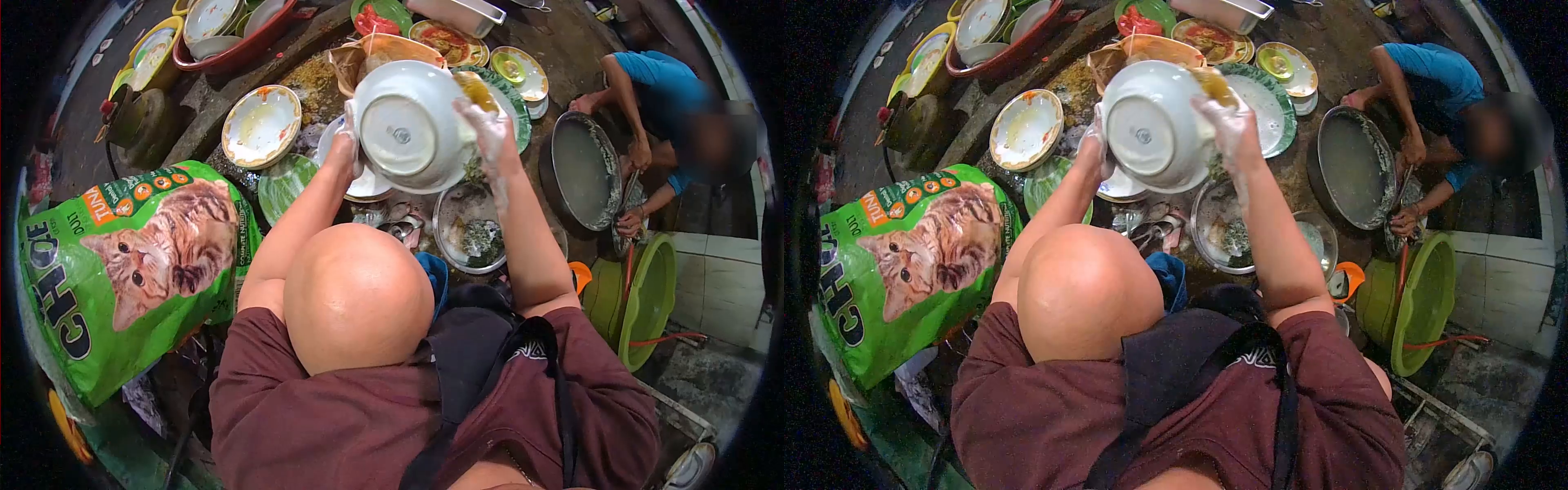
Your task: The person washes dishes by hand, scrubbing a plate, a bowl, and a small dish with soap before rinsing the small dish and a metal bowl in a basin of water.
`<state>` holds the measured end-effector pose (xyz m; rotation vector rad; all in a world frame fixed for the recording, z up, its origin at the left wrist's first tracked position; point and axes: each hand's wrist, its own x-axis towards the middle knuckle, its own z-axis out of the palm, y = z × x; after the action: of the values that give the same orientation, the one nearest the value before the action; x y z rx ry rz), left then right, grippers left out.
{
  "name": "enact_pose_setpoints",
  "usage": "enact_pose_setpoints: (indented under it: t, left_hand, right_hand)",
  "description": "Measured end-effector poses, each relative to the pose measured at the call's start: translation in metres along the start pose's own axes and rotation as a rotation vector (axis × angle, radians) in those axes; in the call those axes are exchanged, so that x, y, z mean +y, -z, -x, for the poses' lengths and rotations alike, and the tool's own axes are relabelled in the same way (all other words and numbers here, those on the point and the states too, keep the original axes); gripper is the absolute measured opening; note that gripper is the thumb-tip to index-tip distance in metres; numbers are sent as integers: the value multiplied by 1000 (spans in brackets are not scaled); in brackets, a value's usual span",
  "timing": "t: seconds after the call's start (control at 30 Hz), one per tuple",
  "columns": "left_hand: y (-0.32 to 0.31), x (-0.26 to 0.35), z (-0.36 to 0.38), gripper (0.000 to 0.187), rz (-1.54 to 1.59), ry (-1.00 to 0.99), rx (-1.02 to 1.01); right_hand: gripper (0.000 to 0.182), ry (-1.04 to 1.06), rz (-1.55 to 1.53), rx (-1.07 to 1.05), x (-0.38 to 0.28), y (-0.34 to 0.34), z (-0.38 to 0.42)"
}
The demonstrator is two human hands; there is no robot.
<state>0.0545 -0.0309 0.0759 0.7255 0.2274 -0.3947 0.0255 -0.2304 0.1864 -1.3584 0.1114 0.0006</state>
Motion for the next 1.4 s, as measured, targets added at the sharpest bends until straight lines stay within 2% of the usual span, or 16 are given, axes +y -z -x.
enact_pose_setpoints:
  t: [0.07, 0.17, 0.3, 0.47, 0.53, 0.6, 0.63, 0.7, 0.8, 0.83, 0.87, 0.93, 1.0, 1.13, 1.27, 1.4]
  left_hand:
    - [-14, 9, 7, 60, 14, 186, 123]
    - [19, 14, 4, 63, 128, 210, -118]
    - [25, 4, 23, 33, -2, 266, -47]
    - [32, -16, 20, 27, -133, 140, 50]
    - [17, -10, 26, 28, -189, 113, 48]
    - [8, -3, 26, 32, -333, 71, 92]
    - [2, -3, 31, 34, -360, 82, 105]
    - [1, -7, 29, 34, -323, 87, 61]
    - [21, -23, 11, 35, -280, 39, 36]
    - [30, -26, 5, 35, -275, -10, 54]
    - [30, -21, 9, 35, -270, -21, 95]
    - [30, -12, 18, 37, -182, 31, 102]
    - [27, -8, 25, 37, -202, -5, 102]
    - [15, -7, 31, 35, -252, 46, 83]
    - [15, -21, 21, 37, -163, 124, 88]
    - [31, -23, 16, 36, -219, 102, 193]
  right_hand:
    - [39, 230, 313, -162, 11, -7, 6]
    - [41, 784, 902, -431, 38, -15, 30]
    - [39, 669, 1402, -839, 49, -18, 57]
    - [42, 471, 1145, -628, 106, 3, 50]
    - [45, 489, 1288, -516, 129, 24, 30]
    - [44, -37, 1539, -361, 105, 17, 5]
    - [44, -41, 1539, -358, 111, 18, -5]
    - [46, 983, 1708, 124, 125, 14, -16]
    - [70, 285, 1493, -469, 132, -27, 15]
    - [68, 246, 1349, -503, 128, -41, 27]
    - [63, 480, 1306, -459, 129, -46, 34]
    - [56, 224, 1402, -721, 118, -30, 42]
    - [52, 266, 1498, -786, 107, -4, 32]
    - [50, 195, 1554, -377, 122, 17, -9]
    - [52, 489, 1580, -347, 151, -35, 1]
    - [49, 361, 1253, -431, 130, -50, 28]
